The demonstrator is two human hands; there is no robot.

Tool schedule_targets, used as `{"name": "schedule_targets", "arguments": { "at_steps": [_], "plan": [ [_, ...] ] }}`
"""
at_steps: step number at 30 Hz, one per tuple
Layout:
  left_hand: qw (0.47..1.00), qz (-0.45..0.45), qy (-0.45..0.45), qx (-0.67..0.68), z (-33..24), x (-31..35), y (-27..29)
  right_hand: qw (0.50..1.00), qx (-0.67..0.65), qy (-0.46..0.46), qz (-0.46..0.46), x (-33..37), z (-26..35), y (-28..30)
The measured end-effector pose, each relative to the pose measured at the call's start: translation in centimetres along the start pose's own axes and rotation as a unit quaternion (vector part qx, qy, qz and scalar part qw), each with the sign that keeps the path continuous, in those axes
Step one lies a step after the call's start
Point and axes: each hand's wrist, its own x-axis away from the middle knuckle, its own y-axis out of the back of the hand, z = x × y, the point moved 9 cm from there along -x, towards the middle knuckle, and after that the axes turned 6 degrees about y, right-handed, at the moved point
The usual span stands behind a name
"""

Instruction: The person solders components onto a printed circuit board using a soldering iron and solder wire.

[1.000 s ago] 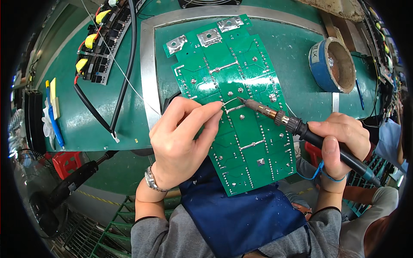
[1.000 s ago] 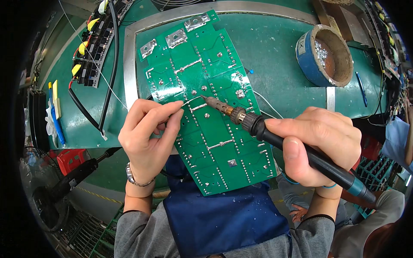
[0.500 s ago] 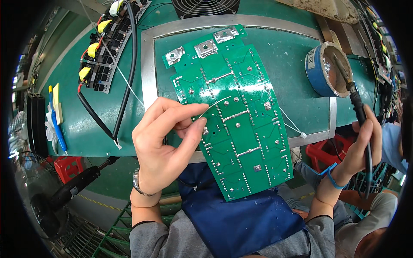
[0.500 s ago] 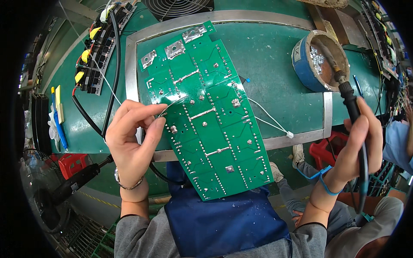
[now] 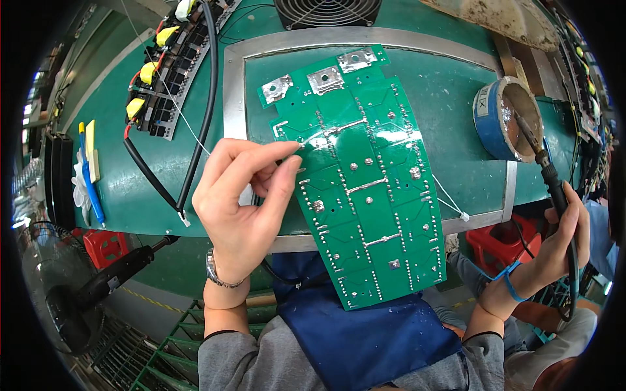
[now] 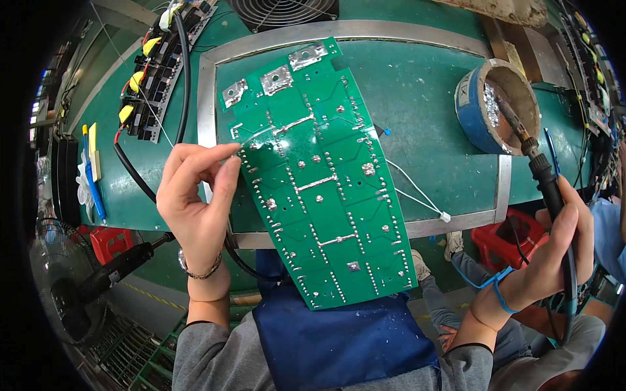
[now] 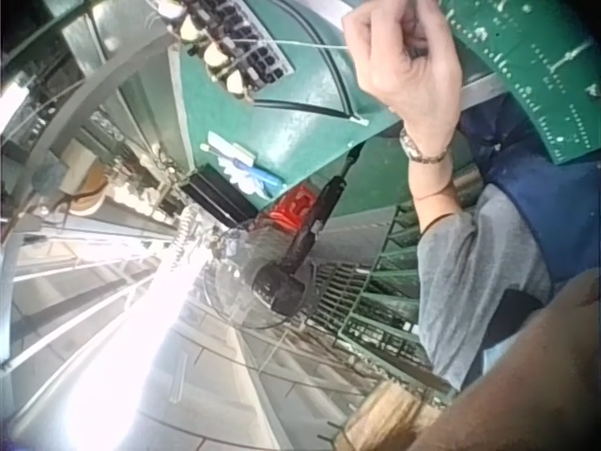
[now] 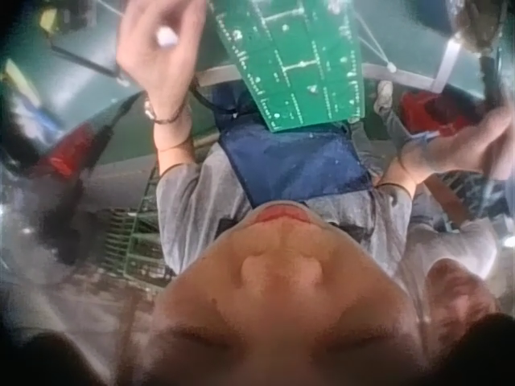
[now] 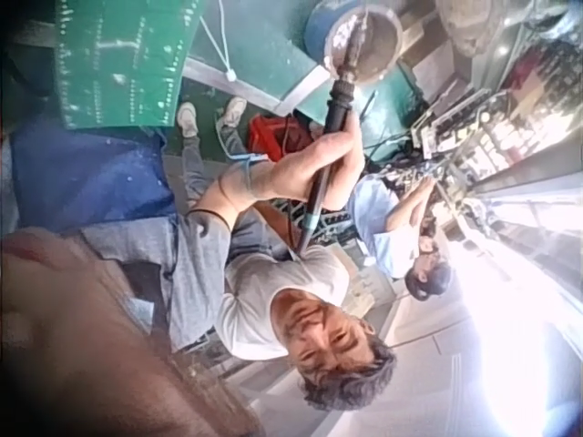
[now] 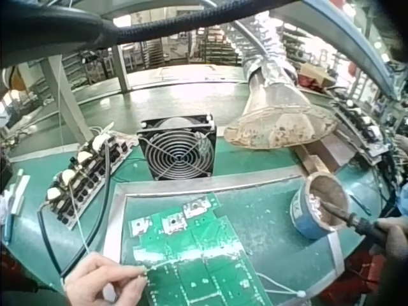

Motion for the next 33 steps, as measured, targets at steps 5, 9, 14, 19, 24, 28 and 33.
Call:
{"name": "schedule_targets", "arguments": {
  "at_steps": [5,9,14,19,24,28,33],
  "plan": [
    [0.998,-0.066,0.019,0.013,2.3,0.8,1.5,0.998,-0.045,0.034,-0.007,0.2,2.3,-1.1],
    [0.997,-0.066,0.026,0.02,2.9,1.6,2.0,0.993,-0.107,0.045,-0.017,0.3,3.4,-2.0],
    [0.997,-0.07,0.03,0.029,3.7,2.5,2.4,0.981,-0.169,0.081,0.051,0.6,6.0,-4.4],
    [0.997,-0.065,0.042,0.02,4.2,3.3,3.2,0.977,-0.194,0.074,0.052,0.9,8.0,-5.6],
    [0.997,-0.061,-0.044,-0.025,0.0,2.7,6.3,0.98,-0.175,0.085,0.05,1.6,8.3,-5.4],
    [0.762,0.26,-0.375,0.459,-10.0,9.8,14.8,0.976,-0.191,0.082,0.067,1.6,8.4,-5.4],
    [0.695,0.451,-0.458,0.321,-15.1,14.5,15.5,0.968,-0.216,0.071,0.107,2.5,7.9,-5.8]
  ]
}}
